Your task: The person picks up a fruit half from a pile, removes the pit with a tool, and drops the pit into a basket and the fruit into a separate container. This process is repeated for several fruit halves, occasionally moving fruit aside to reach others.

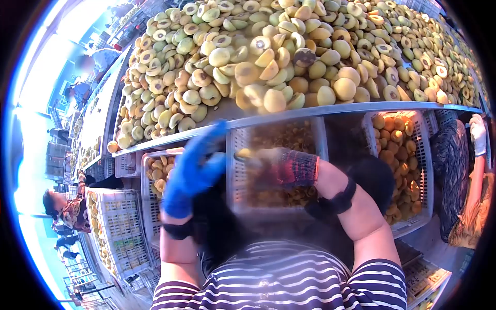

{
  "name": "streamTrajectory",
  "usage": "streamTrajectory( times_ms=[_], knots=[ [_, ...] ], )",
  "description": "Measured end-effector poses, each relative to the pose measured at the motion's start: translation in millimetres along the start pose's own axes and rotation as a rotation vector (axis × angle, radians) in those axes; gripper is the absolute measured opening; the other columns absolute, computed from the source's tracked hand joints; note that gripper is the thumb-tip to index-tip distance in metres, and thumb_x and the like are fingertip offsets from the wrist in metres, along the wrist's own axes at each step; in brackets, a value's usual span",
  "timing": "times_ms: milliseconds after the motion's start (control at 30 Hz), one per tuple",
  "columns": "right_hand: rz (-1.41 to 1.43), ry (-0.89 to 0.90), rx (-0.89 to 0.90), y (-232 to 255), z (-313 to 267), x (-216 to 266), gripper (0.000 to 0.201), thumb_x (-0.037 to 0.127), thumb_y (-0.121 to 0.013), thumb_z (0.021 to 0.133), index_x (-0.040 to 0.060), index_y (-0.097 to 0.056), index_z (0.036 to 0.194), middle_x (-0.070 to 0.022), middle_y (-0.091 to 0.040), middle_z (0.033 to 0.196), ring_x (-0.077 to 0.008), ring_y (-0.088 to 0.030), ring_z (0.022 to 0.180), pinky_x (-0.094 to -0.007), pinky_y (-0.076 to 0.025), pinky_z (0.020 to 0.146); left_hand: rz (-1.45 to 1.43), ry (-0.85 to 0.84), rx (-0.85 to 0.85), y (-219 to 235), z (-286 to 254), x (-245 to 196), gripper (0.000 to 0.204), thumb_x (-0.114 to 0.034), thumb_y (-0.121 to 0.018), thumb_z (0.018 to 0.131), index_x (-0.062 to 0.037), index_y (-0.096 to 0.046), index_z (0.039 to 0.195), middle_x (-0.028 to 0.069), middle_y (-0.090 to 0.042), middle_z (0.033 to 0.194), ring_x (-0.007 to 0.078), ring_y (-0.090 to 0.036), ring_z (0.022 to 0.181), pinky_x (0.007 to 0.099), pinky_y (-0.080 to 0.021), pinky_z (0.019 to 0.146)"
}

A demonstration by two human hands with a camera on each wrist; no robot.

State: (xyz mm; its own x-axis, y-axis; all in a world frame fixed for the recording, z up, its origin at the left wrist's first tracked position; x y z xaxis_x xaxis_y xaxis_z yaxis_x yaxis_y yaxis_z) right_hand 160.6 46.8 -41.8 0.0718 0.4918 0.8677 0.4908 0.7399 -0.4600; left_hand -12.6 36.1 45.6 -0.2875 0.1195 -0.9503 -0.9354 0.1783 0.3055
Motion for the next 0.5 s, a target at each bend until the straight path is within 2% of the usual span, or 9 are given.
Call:
streamTrajectory(
  times_ms=[67, 133, 200, 233, 300, 333, 367, 433, 500],
  knots=[
    [-0.19, -0.062, -0.026, 4.6, -6.3, -6.4, 0.027, 0.017, -0.067, 0.083, 0.0059, -0.056, 0.104, -0.0091, -0.064, 0.093, -0.0228, -0.065, 0.088, -0.0335, -0.052, 0.073, 0.11, 0.146, 0.247, -40.3, 18.0, 4.5, 0.036, -0.009, -0.063, 0.087, -0.0017, -0.059, 0.123, 0.0079, -0.064, 0.112, 0.0139, -0.062, 0.095, 0.0282, -0.049, 0.084],
    [-0.799, -0.017, 0.043, -12.5, -20.5, 24.5, 0.033, 0.027, -0.066, 0.083, 0.0059, -0.056, 0.106, -0.0138, -0.065, 0.096, -0.0295, -0.065, 0.089, -0.0375, -0.051, 0.075, 0.338, 0.206, 0.428, -59.2, 32.5, 19.4, 0.031, -0.011, -0.063, 0.089, -0.0024, -0.061, 0.119, 0.0046, -0.068, 0.101, 0.0119, -0.062, 0.089, 0.0271, -0.051, 0.08],
    [-1.217, -0.074, 0.024, -13.0, -27.4, 29.6, 0.041, 0.037, -0.065, 0.082, 0.0058, -0.056, 0.107, -0.0184, -0.065, 0.098, -0.0365, -0.063, 0.091, -0.0415, -0.05, 0.076, -0.118, 0.287, 0.23, -48.5, 49.4, 42.4, 0.027, -0.009, -0.062, 0.09, -0.0019, -0.062, 0.116, 0.0047, -0.068, 0.098, 0.0109, -0.062, 0.088, 0.0263, -0.051, 0.078],
    [-1.222, -0.131, -0.026, -2.8, -36.5, 27.0, 0.042, 0.038, -0.066, 0.082, 0.0056, -0.056, 0.107, -0.0193, -0.065, 0.096, -0.0374, -0.063, 0.091, -0.042, -0.05, 0.075, -0.113, 0.23, 0.145, -40.8, 57.7, 43.7, 0.03, -0.014, -0.063, 0.089, -0.002, -0.061, 0.117, 0.0073, -0.068, 0.099, 0.0136, -0.063, 0.09, 0.0282, -0.051, 0.08],
    [-1.203, -0.213, -0.135, 13.4, -46.1, 24.0, 0.042, 0.037, -0.066, 0.081, 0.0055, -0.055, 0.106, -0.0206, -0.065, 0.092, -0.0385, -0.063, 0.089, -0.0432, -0.049, 0.074, 0.466, -0.044, -0.016, -23.2, 74.6, 11.6, 0.038, -0.022, -0.066, 0.086, -0.0022, -0.06, 0.118, 0.0124, -0.068, 0.101, 0.0189, -0.064, 0.094, 0.0319, -0.05, 0.083],
    [-1.177, -0.238, -0.196, 20.9, -47.9, 21.6, 0.04, 0.035, -0.067, 0.08, 0.0055, -0.054, 0.105, -0.021, -0.065, 0.09, -0.0388, -0.063, 0.088, -0.0437, -0.049, 0.073, 0.678, -0.085, -0.068, -21.6, 84.6, -7.8, 0.042, -0.026, -0.067, 0.085, -0.0023, -0.059, 0.119, 0.0149, -0.067, 0.102, 0.0216, -0.064, 0.096, 0.0338, -0.05, 0.084],
    [-1.152, -0.264, -0.255, 26.4, -50.4, 20.0, 0.039, 0.034, -0.068, 0.08, 0.0055, -0.054, 0.104, -0.0213, -0.065, 0.087, -0.039, -0.063, 0.087, -0.0443, -0.049, 0.073, 0.802, -0.077, -0.097, -21.6, 97.3, -14.2, 0.047, -0.03, -0.068, 0.083, -0.0024, -0.058, 0.119, 0.0175, -0.067, 0.103, 0.0242, -0.065, 0.098, 0.0356, -0.05, 0.086],
    [-1.126, -0.081, -0.336, 25.8, -52.0, 29.8, 0.038, 0.032, -0.069, 0.08, 0.0053, -0.053, 0.102, -0.0226, -0.064, 0.086, -0.04, -0.062, 0.086, -0.0449, -0.048, 0.072, 0.732, 0.149, -0.052, -24.9, 121.4, 9.4, 0.06, -0.037, -0.07, 0.077, -0.0056, -0.054, 0.125, 0.0216, -0.066, 0.106, 0.0328, -0.063, 0.102, 0.0409, -0.048, 0.089],
    [-1.121, 0.043, -0.392, 23.8, -51.7, 39.4, 0.037, 0.028, -0.07, 0.081, 0.0041, -0.051, 0.101, -0.0207, -0.062, 0.081, -0.039, -0.062, 0.079, -0.0429, -0.049, 0.07, 0.631, 0.297, -0.127, -34.5, 142.3, 28.4, 0.059, -0.031, -0.072, 0.072, -0.0076, -0.055, 0.124, 0.0222, -0.065, 0.107, 0.037, -0.062, 0.104, 0.0425, -0.049, 0.088]
  ],
)
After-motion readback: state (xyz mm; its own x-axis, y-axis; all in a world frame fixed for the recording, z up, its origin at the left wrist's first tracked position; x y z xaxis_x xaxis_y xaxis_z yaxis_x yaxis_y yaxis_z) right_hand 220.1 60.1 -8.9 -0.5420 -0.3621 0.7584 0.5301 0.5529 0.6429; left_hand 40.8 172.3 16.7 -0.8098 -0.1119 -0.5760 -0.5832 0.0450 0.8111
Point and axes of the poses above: each hand's wrist, its own z-axis towards the middle knuckle, its own y-axis out of the back of the hand, x = y × z, the point moved 5 cm from there along z, towards the middle knuckle
